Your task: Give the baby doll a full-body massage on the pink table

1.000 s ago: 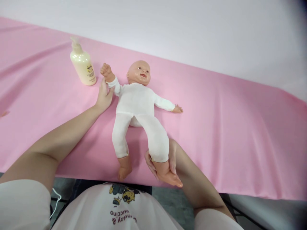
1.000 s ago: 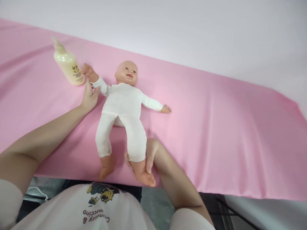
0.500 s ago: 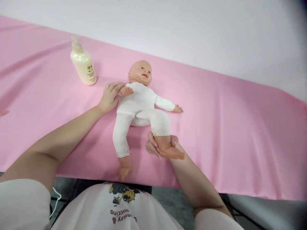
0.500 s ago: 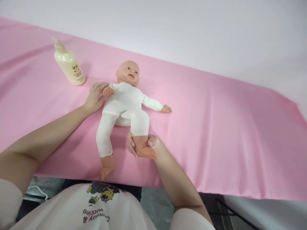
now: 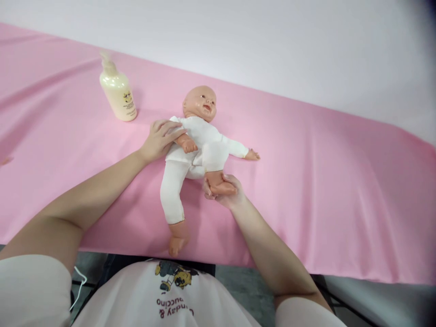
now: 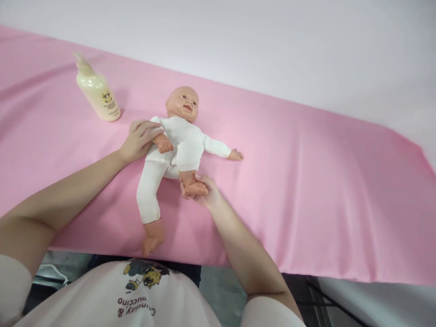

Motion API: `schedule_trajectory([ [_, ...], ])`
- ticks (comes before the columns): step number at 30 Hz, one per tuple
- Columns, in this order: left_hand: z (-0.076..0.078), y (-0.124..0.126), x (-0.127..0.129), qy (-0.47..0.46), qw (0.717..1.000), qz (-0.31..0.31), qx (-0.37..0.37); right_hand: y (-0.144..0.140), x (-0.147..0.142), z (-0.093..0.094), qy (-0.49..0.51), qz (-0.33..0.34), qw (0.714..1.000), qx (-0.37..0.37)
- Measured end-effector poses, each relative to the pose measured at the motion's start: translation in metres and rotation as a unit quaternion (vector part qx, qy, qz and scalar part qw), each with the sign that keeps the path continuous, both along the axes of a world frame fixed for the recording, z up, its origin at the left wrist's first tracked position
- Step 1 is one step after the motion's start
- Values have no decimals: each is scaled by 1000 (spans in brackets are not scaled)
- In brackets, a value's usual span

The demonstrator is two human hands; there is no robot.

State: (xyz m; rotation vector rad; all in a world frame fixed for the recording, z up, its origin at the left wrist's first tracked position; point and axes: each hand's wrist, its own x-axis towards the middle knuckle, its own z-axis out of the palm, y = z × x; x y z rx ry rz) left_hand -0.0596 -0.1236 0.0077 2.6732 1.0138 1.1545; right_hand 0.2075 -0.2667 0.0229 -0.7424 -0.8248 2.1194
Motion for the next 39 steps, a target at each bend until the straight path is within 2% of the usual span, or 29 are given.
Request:
schedule_trajectory([
  [6, 0, 0, 0, -5, 1000, 5, -5, -2, -4, 4, -2, 18, 1000, 16],
  [11, 0, 3, -2, -31, 999, 9, -25, -4, -1, -3, 45, 74, 995, 53],
  [15, -6, 12, -7, -96, 994, 27, -34, -6, 5, -11, 99, 186, 975, 71],
  [18, -14, 22, -12, -152, 987, 31, -43, -7, 9, -16, 109, 280, 953, 45],
  [22, -23, 33, -15, -222, 972, 39, -72, -8, 11, -20, 114, 429, 896, 24],
  [26, -30, 41, -18, -284, 953, 35, -102, -7, 13, -19, 106, 499, 860, 33],
  [30, -35, 47, -21, -315, 940, 39, -124, -6, 14, -19, 112, 528, 839, 70],
  [32, -35, 47, -21, -319, 938, 39, -129, -6, 15, -21, 113, 525, 840, 75],
  [35, -31, 42, -20, -300, 946, 33, -119, -8, 16, -26, 116, 463, 876, 65],
  [39, -21, 30, -16, -211, 974, 41, -73, -9, 14, -27, 98, 307, 946, 45],
])
